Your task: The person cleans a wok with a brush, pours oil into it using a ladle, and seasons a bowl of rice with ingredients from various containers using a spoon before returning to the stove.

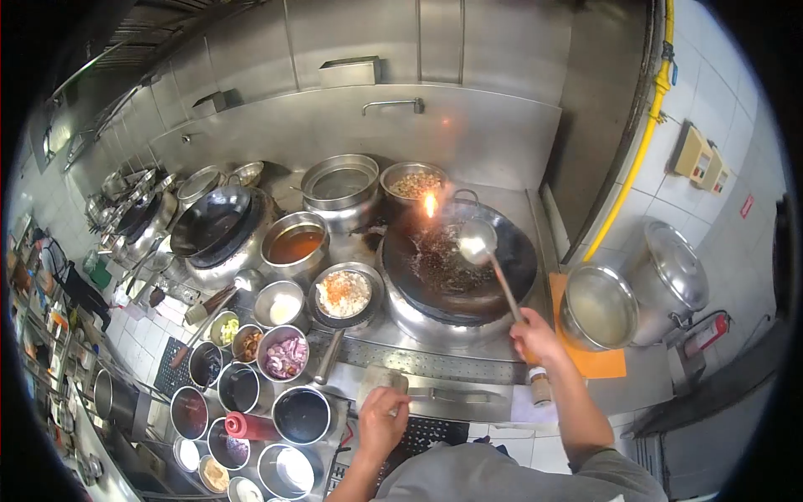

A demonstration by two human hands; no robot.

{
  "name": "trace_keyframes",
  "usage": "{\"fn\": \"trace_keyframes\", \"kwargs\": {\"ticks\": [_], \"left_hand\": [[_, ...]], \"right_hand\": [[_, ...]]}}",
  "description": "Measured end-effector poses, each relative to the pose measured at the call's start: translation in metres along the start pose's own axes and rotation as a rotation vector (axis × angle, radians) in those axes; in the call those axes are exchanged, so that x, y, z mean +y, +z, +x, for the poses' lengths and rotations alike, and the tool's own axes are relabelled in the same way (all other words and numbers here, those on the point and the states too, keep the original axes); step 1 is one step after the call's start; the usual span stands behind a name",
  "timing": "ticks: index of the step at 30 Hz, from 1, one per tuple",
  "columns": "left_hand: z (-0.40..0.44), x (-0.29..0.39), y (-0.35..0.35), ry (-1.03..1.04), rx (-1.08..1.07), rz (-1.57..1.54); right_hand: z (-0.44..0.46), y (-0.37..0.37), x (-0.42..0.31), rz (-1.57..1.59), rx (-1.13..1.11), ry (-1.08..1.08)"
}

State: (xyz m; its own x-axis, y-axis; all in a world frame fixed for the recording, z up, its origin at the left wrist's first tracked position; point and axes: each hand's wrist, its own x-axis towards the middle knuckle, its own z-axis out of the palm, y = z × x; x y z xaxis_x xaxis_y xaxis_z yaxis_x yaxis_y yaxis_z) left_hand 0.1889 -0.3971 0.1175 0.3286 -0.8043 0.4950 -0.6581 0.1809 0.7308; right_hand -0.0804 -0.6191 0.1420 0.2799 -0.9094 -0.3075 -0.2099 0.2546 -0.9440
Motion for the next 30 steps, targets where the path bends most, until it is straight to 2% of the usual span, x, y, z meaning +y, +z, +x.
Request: {"fn": "trace_keyframes", "kwargs": {"ticks": [1, 4, 7, 10, 11, 14, 15, 17, 18, 20, 22, 24, 25, 28, 30], "left_hand": [[-0.003, -0.004, -0.009, -0.043, 0.024, 0.022], [-0.016, -0.022, -0.02, -0.217, 0.11, 0.048], [-0.009, -0.021, -0.019, -0.247, 0.122, 0.035], [0.018, -0.017, -0.004, -0.229, 0.045, 0.02], [0.027, -0.023, 0.003, -0.226, 0.017, 0.017], [0.053, -0.079, 0.035, -0.286, -0.136, 0.19], [0.057, -0.083, 0.036, -0.153, -0.089, 0.272], [0.066, -0.087, 0.044, 0.117, 0.006, 0.425], [0.071, -0.078, 0.048, 0.091, -0.038, 0.324], [0.076, -0.048, 0.058, 0.032, -0.13, 0.127], [0.093, -0.021, 0.081, 0.163, -0.207, 0.148], [0.112, 0.015, 0.108, 0.277, -0.155, 0.187], [0.113, 0.019, 0.125, 0.26, -0.181, 0.23], [0.112, 0.011, 0.165, 0.222, -0.218, 0.361], [0.113, 0.003, 0.174, 0.226, -0.19, 0.445]], "right_hand": [[-0.009, -0.007, 0.001, -0.177, 0.031, -0.029], [-0.056, -0.021, -0.016, -0.213, -0.03, -0.012], [-0.063, -0.017, -0.026, 0.356, -0.116, 0.18], [-0.01, -0.017, 0.012, 0.892, -0.267, 0.211], [0.0, -0.007, 0.013, 0.883, -0.241, 0.158], [0.01, 0.007, 0.006, 0.229, -0.005, 0.053], [0.006, 0.002, 0.009, -0.011, 0.027, 0.014], [-0.02, -0.019, 0.006, -0.246, 0.007, -0.005], [-0.034, -0.026, 0.0, -0.366, -0.001, -0.014], [-0.058, -0.033, -0.015, -0.124, -0.029, 0.058], [-0.059, -0.034, -0.011, 0.194, -0.09, 0.146], [-0.031, -0.034, 0.002, 0.579, -0.172, 0.214], [-0.015, -0.029, 0.009, 0.612, -0.212, 0.195], [0.012, -0.01, 0.014, 0.264, -0.054, 0.071], [0.003, -0.016, 0.001, -0.152, 0.009, 0.007]]}}
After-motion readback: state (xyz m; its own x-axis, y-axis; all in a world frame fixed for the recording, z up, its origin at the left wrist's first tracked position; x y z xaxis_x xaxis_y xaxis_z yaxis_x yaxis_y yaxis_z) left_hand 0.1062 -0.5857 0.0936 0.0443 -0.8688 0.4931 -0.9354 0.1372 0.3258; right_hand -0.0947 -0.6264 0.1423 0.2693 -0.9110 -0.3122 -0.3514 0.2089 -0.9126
